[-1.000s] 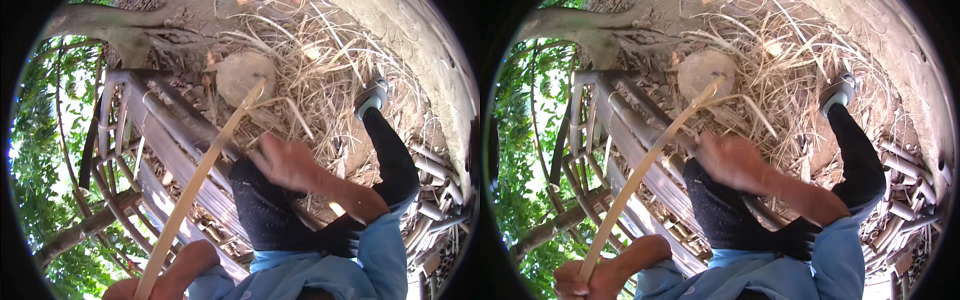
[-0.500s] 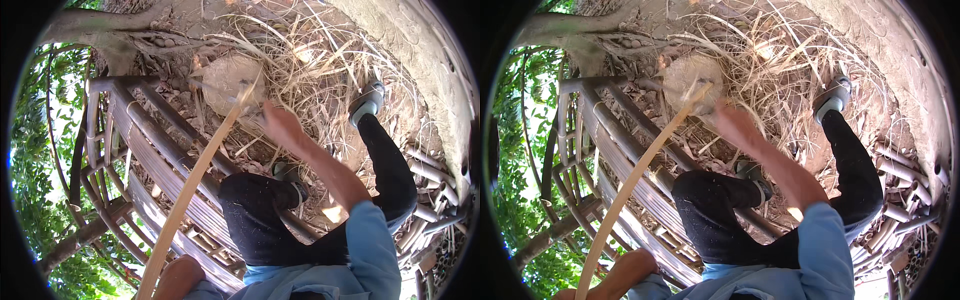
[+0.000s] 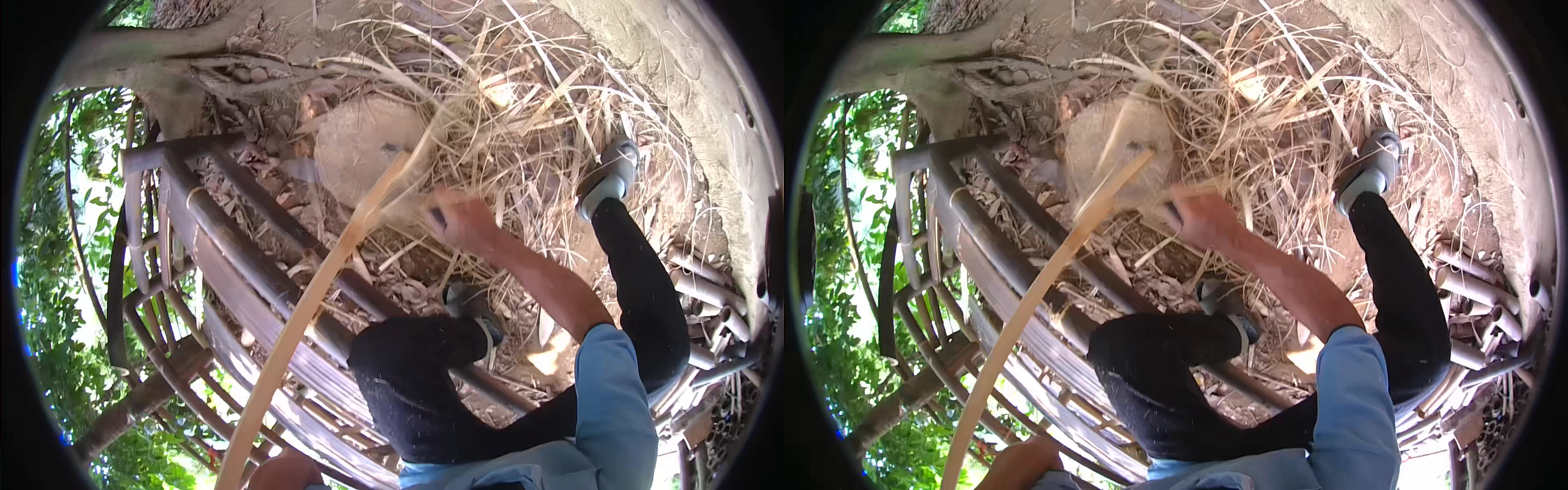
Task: The person shaves a thin strip of bamboo using a knife, repeatedly drawing the blade along the length of the wood while holding it over a bamboo structure.
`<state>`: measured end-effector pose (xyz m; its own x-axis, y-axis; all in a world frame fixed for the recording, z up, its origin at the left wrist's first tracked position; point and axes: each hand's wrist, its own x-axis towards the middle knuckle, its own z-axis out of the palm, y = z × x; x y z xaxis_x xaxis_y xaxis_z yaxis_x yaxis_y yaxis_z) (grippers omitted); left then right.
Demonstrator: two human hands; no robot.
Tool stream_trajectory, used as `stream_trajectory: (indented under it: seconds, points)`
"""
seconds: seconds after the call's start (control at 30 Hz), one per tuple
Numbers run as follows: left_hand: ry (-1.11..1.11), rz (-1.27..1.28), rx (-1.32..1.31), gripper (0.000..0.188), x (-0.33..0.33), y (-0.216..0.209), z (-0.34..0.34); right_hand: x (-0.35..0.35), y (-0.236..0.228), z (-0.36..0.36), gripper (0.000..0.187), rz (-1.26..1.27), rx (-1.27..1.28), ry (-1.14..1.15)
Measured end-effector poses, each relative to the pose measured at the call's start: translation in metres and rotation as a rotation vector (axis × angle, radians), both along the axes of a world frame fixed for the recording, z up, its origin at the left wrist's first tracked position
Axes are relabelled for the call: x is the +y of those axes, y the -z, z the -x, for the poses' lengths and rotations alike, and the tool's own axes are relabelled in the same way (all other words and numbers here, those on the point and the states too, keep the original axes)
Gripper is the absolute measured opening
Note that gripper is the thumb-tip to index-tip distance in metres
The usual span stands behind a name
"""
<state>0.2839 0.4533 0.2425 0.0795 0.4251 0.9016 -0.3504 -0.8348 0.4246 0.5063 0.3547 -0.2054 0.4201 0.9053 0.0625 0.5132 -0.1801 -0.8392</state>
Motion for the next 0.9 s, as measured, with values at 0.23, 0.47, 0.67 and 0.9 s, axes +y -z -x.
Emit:
stream_trajectory:
  seconds: [0.23, 0.47, 0.67, 0.9]
  points:
    - [0.037, 0.045, -0.013, 0.034, 0.012, -0.012, 0.006, -0.021, 0.068, -0.031, 0.04, 0.216, 0.141, 0.334]
    - [0.16, 0.088, -0.169, 0.034, 0.007, -0.08, 0.025, -0.036, -0.095, 0.007, 0.029, 0.151, 0.09, 0.266]
    - [0.211, 0.265, 0.019, 0.046, -0.013, -0.056, -0.003, -0.054, -0.261, 0.049, 0.026, 0.07, 0.132, 0.185]
    - [-0.16, 0.261, -0.195, 0.048, -0.057, -0.038, -0.012, -0.088, -0.38, 0.122, 0.021, -0.415, -0.033, 0.055]
